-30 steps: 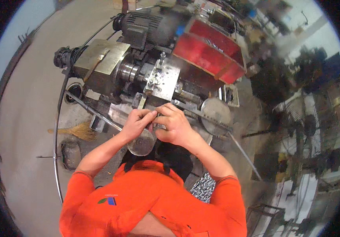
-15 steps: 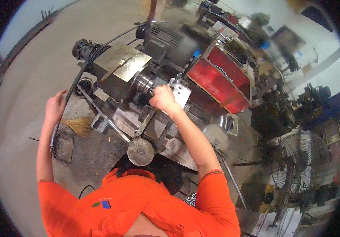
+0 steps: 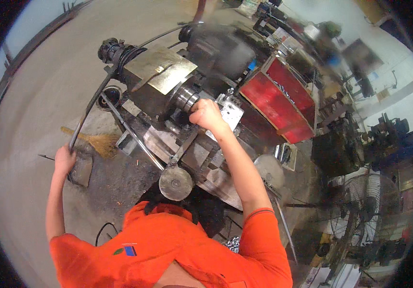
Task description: The person operates a metal cutting machine, repeatedly inserting metal rods into the chuck, activating the cutting cycle, and removing the cut pieces. The cut metal pieces are collected in a red bin above the machine.
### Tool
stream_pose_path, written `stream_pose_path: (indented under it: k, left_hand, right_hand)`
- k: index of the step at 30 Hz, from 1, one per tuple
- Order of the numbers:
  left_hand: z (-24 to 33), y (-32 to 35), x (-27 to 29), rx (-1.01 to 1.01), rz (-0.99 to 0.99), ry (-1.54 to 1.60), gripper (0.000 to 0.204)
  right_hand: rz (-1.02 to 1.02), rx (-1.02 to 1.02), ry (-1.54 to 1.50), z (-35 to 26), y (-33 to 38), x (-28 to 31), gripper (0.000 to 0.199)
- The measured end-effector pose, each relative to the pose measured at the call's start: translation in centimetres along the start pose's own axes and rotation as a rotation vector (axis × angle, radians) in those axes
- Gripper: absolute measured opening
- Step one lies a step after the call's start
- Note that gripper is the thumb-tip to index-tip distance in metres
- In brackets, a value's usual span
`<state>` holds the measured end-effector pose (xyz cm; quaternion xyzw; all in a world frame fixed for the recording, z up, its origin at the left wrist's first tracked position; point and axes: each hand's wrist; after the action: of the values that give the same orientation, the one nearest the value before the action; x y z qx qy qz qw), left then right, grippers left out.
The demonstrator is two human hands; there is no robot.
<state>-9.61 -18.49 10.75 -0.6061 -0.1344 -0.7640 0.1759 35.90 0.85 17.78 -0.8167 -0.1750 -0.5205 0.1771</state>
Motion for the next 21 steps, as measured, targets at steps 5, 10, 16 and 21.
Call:
stream_pose_path:
  k: [5,10,16,21]
  left_hand:
    - [-5.2,-4.9,0.2,0.000,0.066,-0.202,0.013]
    - [-12.3,-14.6,1.9,-0.285,0.365,-0.503,0.005]
    - [-9.9,-15.3,0.7,-0.051,0.305,-0.206,0.026]
    - [1.3,-10.5,-9.8,-0.291,0.468,0.631,0.029]
  right_hand:
    - [0.008,0.017,0.062,0.0,0.5,0.1,0.033]
    - [0.023,-0.011,0.129,-0.1,0.0,-0.2,0.029]
    - [0.166,0.114,0.096,-0.6,2.2,0.5,0.030]
    - [0.571,0.199,0.011,1.7,9.6,2.4,0.033]
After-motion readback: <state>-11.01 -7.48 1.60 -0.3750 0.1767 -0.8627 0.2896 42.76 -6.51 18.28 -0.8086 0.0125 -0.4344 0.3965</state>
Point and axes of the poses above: each hand's wrist, its own y-axis away from the middle knuckle, its own x-axis out of the back of the hand, z = x × y, and after that the axes turned 4 degrees about x, right-handed
